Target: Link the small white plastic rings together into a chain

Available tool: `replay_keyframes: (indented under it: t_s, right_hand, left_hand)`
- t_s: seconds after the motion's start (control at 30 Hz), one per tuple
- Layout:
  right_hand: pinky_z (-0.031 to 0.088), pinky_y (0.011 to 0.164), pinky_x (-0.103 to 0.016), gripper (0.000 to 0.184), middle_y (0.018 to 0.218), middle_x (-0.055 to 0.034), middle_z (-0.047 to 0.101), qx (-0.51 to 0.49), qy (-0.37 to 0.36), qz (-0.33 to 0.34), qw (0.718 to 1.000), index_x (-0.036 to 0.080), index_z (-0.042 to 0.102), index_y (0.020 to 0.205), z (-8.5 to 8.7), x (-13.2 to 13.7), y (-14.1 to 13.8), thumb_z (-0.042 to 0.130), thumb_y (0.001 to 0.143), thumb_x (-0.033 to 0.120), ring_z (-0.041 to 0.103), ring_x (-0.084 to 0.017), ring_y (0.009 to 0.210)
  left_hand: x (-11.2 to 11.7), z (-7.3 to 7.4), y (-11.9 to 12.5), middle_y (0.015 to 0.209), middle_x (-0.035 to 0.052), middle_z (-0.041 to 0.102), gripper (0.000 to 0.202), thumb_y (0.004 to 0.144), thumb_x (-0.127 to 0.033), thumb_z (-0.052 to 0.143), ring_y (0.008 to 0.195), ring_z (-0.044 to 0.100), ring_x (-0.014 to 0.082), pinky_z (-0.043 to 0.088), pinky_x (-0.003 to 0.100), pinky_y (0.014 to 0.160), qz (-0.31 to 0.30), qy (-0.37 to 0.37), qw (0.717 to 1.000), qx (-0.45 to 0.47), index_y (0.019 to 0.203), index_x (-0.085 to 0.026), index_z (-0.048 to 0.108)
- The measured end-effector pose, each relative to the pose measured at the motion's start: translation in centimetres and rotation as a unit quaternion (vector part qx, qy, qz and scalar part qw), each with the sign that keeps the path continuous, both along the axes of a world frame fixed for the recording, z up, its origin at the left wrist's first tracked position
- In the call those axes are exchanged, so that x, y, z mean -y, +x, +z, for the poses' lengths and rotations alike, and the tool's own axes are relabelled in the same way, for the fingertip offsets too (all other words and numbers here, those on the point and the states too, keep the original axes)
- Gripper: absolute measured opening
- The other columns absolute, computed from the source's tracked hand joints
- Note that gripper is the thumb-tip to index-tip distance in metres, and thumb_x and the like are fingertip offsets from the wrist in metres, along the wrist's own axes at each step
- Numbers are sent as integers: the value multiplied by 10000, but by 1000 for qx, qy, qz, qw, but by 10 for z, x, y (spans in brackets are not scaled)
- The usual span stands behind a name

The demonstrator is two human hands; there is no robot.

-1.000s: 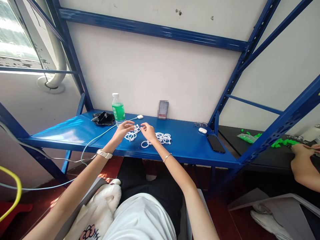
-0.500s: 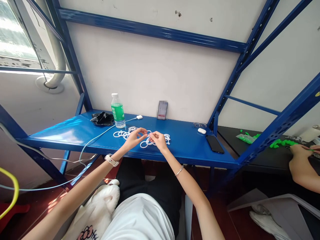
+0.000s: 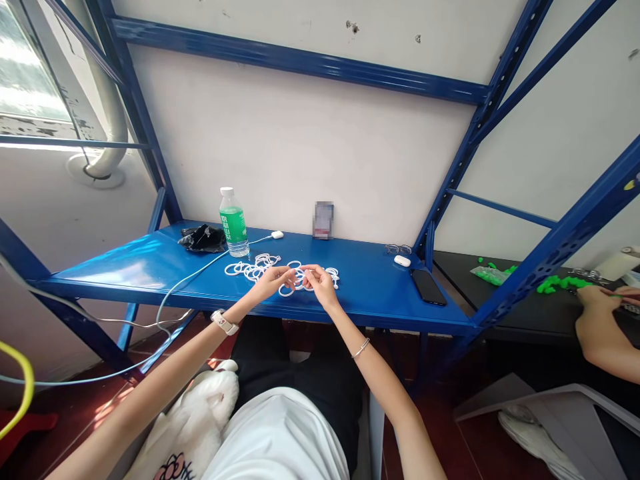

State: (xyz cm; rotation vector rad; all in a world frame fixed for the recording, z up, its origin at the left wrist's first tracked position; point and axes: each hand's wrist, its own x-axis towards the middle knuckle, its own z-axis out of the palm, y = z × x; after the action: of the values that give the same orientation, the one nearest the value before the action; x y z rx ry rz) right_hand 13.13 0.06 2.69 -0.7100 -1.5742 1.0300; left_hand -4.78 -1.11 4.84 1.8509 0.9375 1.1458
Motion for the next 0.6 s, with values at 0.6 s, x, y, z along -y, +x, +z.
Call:
replay_keyframes:
  t_s: [0.6]
  right_hand:
    - [508, 643, -266, 305, 704, -12, 636, 38, 103, -126, 986, 199, 622, 903, -4, -10, 14, 543, 887, 493, 612, -152, 657]
  left_hand:
    - [209, 95, -1, 590, 17, 553, 113, 819, -379, 569, 545, 528, 189, 474, 350, 521, 80, 386, 903, -174, 721, -341, 611]
